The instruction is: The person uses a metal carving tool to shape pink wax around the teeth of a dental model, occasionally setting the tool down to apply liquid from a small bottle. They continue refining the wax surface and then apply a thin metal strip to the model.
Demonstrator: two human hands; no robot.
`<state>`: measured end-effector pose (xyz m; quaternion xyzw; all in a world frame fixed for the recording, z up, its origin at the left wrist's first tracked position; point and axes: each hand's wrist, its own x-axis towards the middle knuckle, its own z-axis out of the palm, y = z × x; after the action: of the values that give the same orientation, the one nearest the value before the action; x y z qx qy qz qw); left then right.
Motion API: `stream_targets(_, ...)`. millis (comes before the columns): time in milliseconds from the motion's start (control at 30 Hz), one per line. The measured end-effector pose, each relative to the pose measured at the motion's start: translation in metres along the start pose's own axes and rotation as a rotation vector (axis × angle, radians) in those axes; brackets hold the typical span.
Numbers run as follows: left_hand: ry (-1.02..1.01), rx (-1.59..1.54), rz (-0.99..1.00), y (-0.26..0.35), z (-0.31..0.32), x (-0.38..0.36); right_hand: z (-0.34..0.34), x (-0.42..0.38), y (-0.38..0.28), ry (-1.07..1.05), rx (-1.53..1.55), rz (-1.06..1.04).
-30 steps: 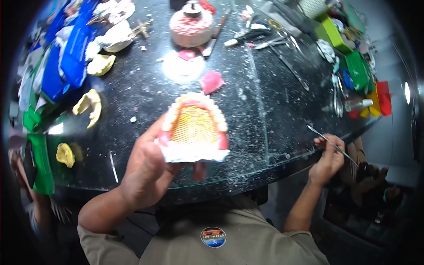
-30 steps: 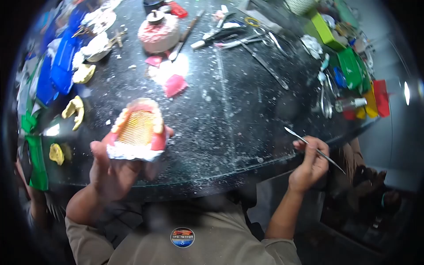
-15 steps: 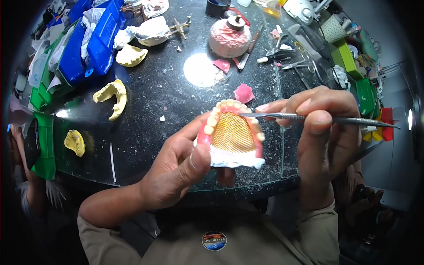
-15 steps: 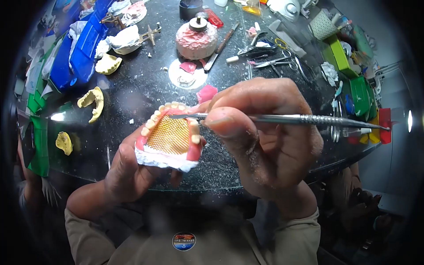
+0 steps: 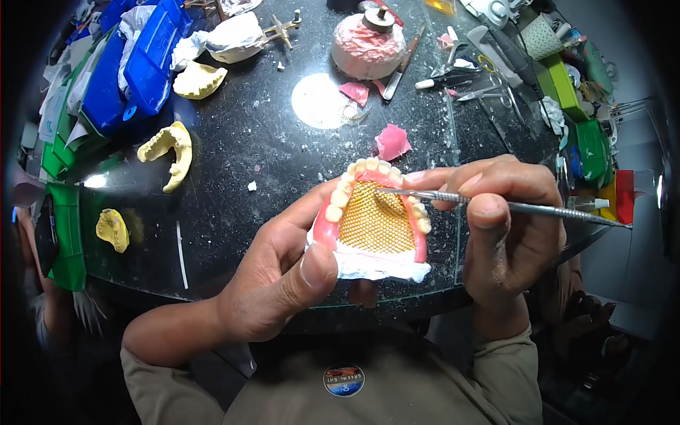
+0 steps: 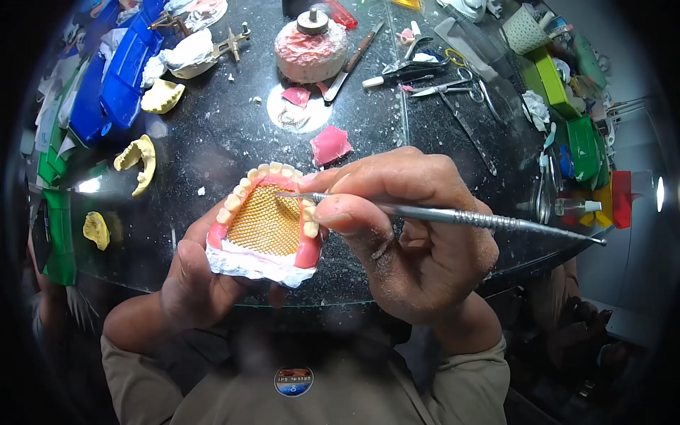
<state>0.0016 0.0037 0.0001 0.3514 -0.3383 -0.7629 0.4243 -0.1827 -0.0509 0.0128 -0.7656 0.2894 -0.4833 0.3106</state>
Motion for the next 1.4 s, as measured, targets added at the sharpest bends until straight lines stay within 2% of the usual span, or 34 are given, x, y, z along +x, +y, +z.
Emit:
stream_targets(633, -0.019, 0.114, -0.095, 0.009, 0.002, 0.000, 0.001, -0.002, 0.000, 0.002, 0.013, -0.017)
stream_targets(1133, -0.029, 0.200, -0.096, 0.011, 0.001, -0.001, 0.001, -0.003, -0.001, 0.015, 0.016, 0.020)
stream_targets(1233, -0.031, 0.139, -0.064, 0.008, 0.001, -0.001, 0.001, -0.003, -0.001, 0.013, 0.009, 0.008)
stream_targets(1400, -0.004, 0.093, -0.057, 0.004, -0.001, -0.003, -0.016, 0.001, -0.004, 0.189, 0.077, -0.011)
